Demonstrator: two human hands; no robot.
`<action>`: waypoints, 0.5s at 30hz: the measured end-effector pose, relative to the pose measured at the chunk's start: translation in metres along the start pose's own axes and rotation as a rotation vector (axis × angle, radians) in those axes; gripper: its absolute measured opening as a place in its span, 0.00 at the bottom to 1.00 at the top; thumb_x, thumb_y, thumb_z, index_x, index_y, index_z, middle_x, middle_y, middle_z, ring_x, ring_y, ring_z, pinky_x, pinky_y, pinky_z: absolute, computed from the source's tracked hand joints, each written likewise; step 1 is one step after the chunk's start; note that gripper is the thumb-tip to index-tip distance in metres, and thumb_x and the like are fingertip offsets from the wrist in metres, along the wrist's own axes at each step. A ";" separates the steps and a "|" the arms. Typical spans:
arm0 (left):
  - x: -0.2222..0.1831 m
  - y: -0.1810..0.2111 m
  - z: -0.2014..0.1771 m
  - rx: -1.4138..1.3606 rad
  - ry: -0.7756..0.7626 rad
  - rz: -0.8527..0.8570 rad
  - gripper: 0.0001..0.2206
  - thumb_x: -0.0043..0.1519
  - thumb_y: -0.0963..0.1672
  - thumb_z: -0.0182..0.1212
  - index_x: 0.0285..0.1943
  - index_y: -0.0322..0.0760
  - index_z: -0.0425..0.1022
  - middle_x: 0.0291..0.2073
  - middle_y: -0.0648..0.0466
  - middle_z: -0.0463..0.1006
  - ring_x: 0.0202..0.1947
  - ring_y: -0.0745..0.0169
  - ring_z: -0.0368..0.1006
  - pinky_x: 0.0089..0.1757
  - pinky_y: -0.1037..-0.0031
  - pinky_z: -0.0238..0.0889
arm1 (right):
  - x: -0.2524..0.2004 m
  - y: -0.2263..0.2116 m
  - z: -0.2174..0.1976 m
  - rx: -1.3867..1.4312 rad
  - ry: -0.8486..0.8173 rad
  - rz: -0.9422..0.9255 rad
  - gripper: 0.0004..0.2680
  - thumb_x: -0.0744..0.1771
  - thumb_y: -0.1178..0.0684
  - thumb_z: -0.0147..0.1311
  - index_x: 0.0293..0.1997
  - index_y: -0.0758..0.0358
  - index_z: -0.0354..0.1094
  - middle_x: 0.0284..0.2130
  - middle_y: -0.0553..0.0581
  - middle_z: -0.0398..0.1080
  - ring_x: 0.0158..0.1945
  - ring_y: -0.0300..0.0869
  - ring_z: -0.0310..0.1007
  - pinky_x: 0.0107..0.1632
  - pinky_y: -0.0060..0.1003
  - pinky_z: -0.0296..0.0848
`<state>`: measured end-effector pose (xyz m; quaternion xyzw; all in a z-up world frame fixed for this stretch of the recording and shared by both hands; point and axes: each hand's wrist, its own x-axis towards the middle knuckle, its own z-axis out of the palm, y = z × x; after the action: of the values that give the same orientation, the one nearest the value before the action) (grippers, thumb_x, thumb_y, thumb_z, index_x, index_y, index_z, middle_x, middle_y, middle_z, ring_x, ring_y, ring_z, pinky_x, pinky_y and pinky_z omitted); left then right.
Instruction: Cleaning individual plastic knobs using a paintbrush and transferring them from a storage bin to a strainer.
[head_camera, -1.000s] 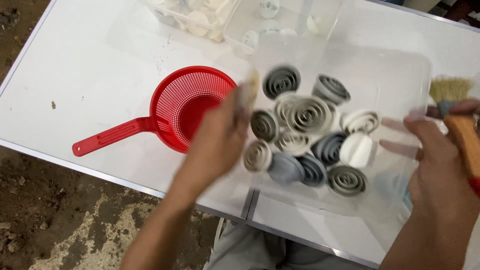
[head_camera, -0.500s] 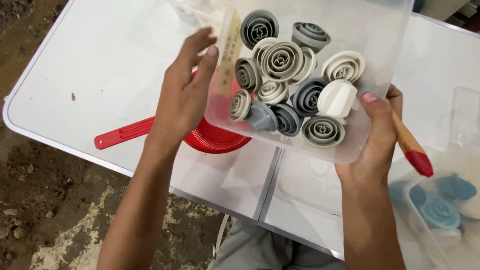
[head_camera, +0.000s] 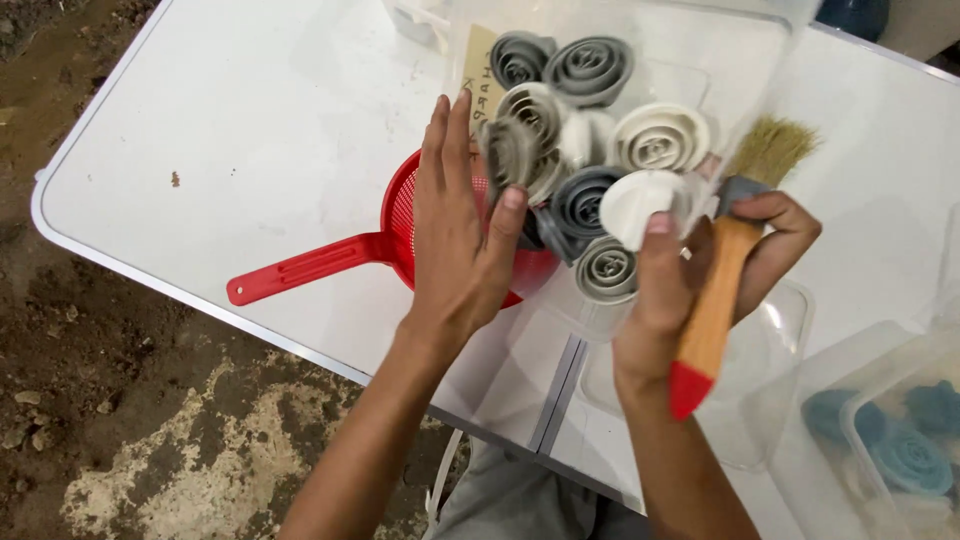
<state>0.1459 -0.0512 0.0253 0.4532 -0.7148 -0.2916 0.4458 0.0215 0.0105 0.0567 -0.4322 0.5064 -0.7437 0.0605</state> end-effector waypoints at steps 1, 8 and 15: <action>-0.002 0.000 0.000 0.000 -0.001 -0.001 0.37 0.69 0.63 0.28 0.82 0.45 0.39 0.82 0.41 0.43 0.83 0.40 0.39 0.72 0.41 0.39 | -0.003 -0.006 0.004 -0.001 0.000 0.002 0.13 0.67 0.52 0.54 0.50 0.53 0.49 0.45 0.52 0.50 0.44 0.38 0.57 0.47 0.32 0.60; -0.009 0.004 0.002 0.120 0.012 -0.080 0.33 0.70 0.58 0.37 0.81 0.45 0.41 0.80 0.40 0.45 0.81 0.36 0.39 0.71 0.43 0.35 | -0.026 -0.012 0.019 -0.200 -0.051 -0.122 0.15 0.64 0.52 0.53 0.47 0.60 0.46 0.40 0.54 0.49 0.40 0.43 0.60 0.45 0.35 0.61; -0.025 -0.012 0.002 0.235 0.148 0.134 0.33 0.69 0.63 0.33 0.80 0.51 0.50 0.79 0.42 0.54 0.82 0.38 0.48 0.74 0.42 0.44 | -0.045 -0.003 0.028 -0.214 -0.103 -0.230 0.18 0.61 0.58 0.59 0.45 0.62 0.46 0.40 0.56 0.49 0.38 0.40 0.58 0.39 0.31 0.65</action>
<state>0.1530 -0.0336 0.0053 0.4737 -0.7380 -0.1413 0.4594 0.0706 0.0163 0.0362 -0.5287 0.5263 -0.6644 -0.0456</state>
